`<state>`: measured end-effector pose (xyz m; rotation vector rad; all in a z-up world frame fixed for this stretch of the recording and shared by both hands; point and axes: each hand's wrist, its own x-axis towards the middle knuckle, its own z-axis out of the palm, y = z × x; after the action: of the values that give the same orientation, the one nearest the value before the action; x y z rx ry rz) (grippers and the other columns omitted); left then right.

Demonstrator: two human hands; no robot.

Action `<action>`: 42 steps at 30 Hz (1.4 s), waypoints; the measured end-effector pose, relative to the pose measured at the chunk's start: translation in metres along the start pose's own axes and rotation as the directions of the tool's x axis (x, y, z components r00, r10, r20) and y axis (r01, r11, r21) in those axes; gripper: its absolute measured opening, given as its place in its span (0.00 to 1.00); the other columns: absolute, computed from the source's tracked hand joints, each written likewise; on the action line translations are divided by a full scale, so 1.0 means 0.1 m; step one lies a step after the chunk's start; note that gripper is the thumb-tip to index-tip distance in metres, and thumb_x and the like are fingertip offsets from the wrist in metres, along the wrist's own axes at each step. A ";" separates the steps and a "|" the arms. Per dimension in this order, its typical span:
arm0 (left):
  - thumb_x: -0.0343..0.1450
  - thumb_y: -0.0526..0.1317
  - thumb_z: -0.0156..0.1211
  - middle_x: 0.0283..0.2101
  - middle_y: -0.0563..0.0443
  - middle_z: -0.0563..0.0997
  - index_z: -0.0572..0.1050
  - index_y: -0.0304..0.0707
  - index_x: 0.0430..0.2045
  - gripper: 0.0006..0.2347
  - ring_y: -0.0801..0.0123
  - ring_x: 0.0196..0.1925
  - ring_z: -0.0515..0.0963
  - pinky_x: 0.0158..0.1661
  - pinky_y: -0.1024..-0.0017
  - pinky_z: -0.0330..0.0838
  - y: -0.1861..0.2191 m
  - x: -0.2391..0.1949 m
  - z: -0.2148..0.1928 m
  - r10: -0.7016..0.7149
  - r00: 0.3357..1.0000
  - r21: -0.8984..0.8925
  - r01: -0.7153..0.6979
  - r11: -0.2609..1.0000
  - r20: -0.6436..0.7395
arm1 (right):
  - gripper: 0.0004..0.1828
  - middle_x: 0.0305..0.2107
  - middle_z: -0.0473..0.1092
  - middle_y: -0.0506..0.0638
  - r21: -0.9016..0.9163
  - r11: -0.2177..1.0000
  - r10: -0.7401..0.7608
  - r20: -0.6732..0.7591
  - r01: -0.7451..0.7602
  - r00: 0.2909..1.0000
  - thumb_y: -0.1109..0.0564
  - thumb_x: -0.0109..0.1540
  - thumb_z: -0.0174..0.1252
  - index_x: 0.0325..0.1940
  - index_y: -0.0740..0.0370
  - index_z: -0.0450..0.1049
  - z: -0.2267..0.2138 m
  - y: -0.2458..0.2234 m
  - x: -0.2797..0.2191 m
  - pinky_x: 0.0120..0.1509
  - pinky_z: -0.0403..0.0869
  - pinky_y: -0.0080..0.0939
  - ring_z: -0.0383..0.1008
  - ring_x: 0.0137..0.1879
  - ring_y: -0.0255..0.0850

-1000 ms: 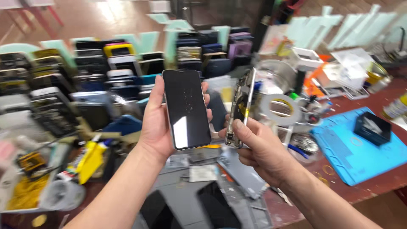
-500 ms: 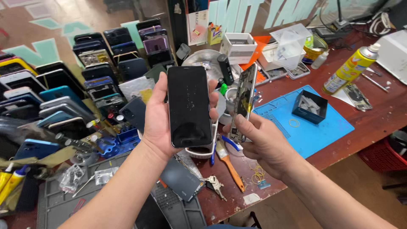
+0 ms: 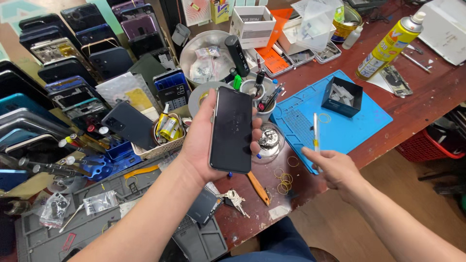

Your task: The person wipes the back and edges of a white iPhone with a white cloth, then flips it to wipe the internal frame and battery area. They repeat the wiping on the back and edges, then retrieve another disassembled phone from a rack and wipe its internal frame. Finally, they place the phones on the workbench.

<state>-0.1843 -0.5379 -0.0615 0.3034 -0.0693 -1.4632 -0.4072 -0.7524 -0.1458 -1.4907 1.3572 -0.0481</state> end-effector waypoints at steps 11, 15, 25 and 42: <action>0.72 0.69 0.47 0.38 0.39 0.82 0.78 0.33 0.41 0.32 0.55 0.36 0.81 0.35 0.59 0.78 -0.39 1.27 0.29 0.058 0.993 0.089 -0.049 0.995 -0.103 | 0.44 0.37 0.75 0.58 -0.618 0.636 -0.642 -0.092 0.462 0.761 0.34 0.46 0.75 0.54 0.66 0.74 -1.16 -0.51 1.30 0.46 0.75 0.52 0.78 0.44 0.52; 0.73 0.68 0.46 0.39 0.38 0.82 0.77 0.31 0.42 0.32 0.55 0.37 0.81 0.36 0.59 0.79 -0.70 1.96 0.48 0.142 0.987 0.024 -0.140 0.990 -0.082 | 0.46 0.44 0.73 0.64 -0.832 0.402 -0.630 0.050 0.381 0.775 0.31 0.47 0.74 0.55 0.65 0.71 -1.56 -0.73 1.81 0.51 0.76 0.59 0.77 0.50 0.59; 0.69 0.67 0.57 0.34 0.44 0.80 0.77 0.33 0.43 0.30 0.61 0.34 0.81 0.35 0.62 0.78 -1.26 3.26 0.92 0.249 0.956 0.194 -0.217 0.957 -0.156 | 0.40 0.47 0.71 0.62 -0.771 0.351 -0.570 0.275 0.531 0.775 0.32 0.53 0.69 0.57 0.61 0.71 -2.02 -0.84 2.24 0.50 0.76 0.57 0.77 0.51 0.57; 0.65 0.54 0.66 0.41 0.52 0.83 0.77 0.36 0.45 0.23 0.70 0.44 0.81 0.45 0.66 0.77 -1.47 4.34 1.84 0.422 0.896 0.767 -0.173 0.618 -0.137 | 0.14 0.30 0.83 0.44 -0.074 0.526 -0.837 0.129 0.847 0.531 0.53 0.60 0.63 0.47 0.59 0.83 -3.52 -1.69 1.40 0.36 0.78 0.30 0.79 0.34 0.25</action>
<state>-0.3195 -1.0057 0.0193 1.1426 -0.4584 -0.9596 -0.4643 -1.1186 0.0414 -2.1267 0.4370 -0.5334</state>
